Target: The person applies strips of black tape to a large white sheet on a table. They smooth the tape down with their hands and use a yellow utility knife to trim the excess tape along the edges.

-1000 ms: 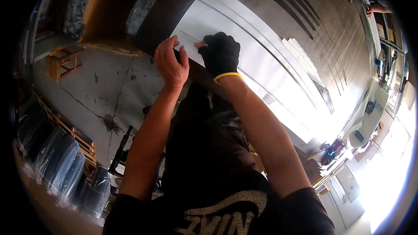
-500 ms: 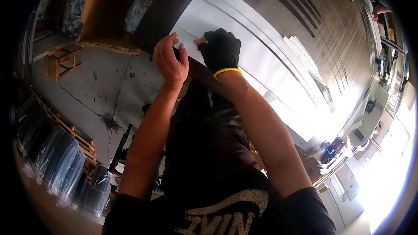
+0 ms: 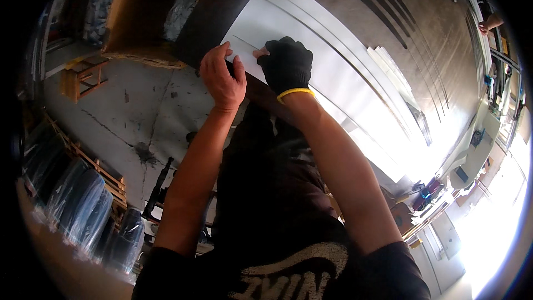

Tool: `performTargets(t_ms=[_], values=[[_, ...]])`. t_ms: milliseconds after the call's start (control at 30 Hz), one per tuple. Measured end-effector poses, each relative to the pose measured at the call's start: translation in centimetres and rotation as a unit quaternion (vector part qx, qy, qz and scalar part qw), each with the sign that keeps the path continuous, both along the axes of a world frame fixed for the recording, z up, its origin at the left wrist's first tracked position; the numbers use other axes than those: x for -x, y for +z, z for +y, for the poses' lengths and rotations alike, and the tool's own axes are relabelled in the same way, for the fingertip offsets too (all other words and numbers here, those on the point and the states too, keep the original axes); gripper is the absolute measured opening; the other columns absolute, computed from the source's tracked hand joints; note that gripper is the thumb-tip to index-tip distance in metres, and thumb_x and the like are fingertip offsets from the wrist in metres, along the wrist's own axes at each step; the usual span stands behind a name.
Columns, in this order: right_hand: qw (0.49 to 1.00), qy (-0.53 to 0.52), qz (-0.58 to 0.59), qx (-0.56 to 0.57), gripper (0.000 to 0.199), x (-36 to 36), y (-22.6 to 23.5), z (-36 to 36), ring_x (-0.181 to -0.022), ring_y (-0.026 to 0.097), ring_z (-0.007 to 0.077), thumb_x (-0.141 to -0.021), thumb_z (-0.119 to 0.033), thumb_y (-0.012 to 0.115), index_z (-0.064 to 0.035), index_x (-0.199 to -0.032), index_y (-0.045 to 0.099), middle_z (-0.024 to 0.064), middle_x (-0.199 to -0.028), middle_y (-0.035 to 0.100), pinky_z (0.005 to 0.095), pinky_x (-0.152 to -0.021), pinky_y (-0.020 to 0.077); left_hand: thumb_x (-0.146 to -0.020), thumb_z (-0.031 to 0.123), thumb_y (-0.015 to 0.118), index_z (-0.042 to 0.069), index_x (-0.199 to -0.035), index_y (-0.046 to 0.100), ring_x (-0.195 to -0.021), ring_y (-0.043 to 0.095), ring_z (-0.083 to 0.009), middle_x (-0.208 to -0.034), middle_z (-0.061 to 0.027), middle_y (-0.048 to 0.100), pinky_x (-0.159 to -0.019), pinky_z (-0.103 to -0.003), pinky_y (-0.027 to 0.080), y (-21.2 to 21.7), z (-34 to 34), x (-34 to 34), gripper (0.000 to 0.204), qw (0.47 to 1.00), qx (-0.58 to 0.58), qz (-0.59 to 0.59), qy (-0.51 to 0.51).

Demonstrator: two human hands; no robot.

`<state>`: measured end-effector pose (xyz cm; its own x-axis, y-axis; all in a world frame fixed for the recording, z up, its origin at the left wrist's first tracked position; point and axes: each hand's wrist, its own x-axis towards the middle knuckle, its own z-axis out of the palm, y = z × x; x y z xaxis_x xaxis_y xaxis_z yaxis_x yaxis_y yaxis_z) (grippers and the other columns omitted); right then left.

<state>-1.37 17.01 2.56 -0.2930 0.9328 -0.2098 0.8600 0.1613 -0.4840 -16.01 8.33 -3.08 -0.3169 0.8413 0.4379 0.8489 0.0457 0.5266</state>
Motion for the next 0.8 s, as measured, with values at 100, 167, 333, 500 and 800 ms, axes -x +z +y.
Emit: performTargets(t_ms=[100, 167, 333, 500, 800], values=[[1.0, -0.002, -0.001, 0.001, 0.025, 0.08, 0.13, -0.03, -0.089, 0.072, 0.0346, -0.086, -0.039, 0.079, -0.0139, -0.084, 0.081, 0.0126, -0.09, 0.075, 0.0472, -0.077, 0.0551, -0.104, 0.02, 0.064, 0.005, -0.133, 0.063, -0.117, 0.064, -0.0331, -0.115, -0.0096, 0.067, -0.101, -0.05, 0.05, -0.12, 0.04, -0.03, 0.033, 1.0, 0.002, 0.015, 0.004], [1.0, -0.002, 0.0, -0.003, 0.026, 0.01, -0.09, -0.02, -0.089, 0.072, 0.0348, -0.085, -0.039, 0.079, -0.0138, -0.083, 0.081, 0.0127, -0.089, 0.075, 0.0476, -0.077, 0.0549, -0.104, 0.021, 0.062, 0.005, -0.134, 0.063, -0.118, 0.063, -0.0331, -0.118, -0.0106, 0.066, -0.101, -0.049, 0.049, -0.19, 0.13, -0.05, 0.034, 0.999, -0.001, 0.033, 0.006], [1.0, 0.005, -0.004, -0.008, 0.026, 0.09, -0.06, -0.07, -0.087, 0.072, 0.0352, -0.085, -0.039, 0.079, -0.0138, -0.082, 0.08, 0.0128, -0.088, 0.074, 0.0485, -0.076, 0.0541, -0.104, 0.02, 0.062, 0.007, -0.138, 0.063, -0.119, 0.061, -0.0336, -0.124, -0.0122, 0.063, -0.101, -0.049, 0.049, 0.24, 0.13, -0.26, 0.036, 0.999, 0.009, 0.043, 0.016], [1.0, -0.001, 0.005, -0.013, 0.025, 0.07, -0.14, -0.14, -0.087, 0.072, 0.035, -0.085, -0.039, 0.079, -0.0145, -0.082, 0.081, 0.0126, -0.088, 0.075, 0.0482, -0.076, 0.0541, -0.102, 0.018, 0.063, 0.007, -0.14, 0.063, -0.119, 0.06, -0.0333, -0.124, -0.0115, 0.063, -0.1, -0.049, 0.049, 0.3, 0.13, -0.26, 0.039, 0.999, 0.009, 0.046, 0.017], [1.0, 0.012, -0.029, -0.002, 0.03, 0.09, 0.26, -0.03, -0.09, 0.074, 0.0332, -0.09, -0.043, 0.077, -0.0132, -0.088, 0.081, 0.0123, -0.092, 0.076, 0.0442, -0.079, 0.0561, -0.101, 0.016, 0.065, 0.012, -0.142, 0.067, -0.121, 0.06, -0.0311, -0.125, -0.0092, 0.063, -0.102, -0.048, 0.048, 0.33, 0.07, -0.16, 0.041, 0.998, 0.025, 0.055, 0.002]])
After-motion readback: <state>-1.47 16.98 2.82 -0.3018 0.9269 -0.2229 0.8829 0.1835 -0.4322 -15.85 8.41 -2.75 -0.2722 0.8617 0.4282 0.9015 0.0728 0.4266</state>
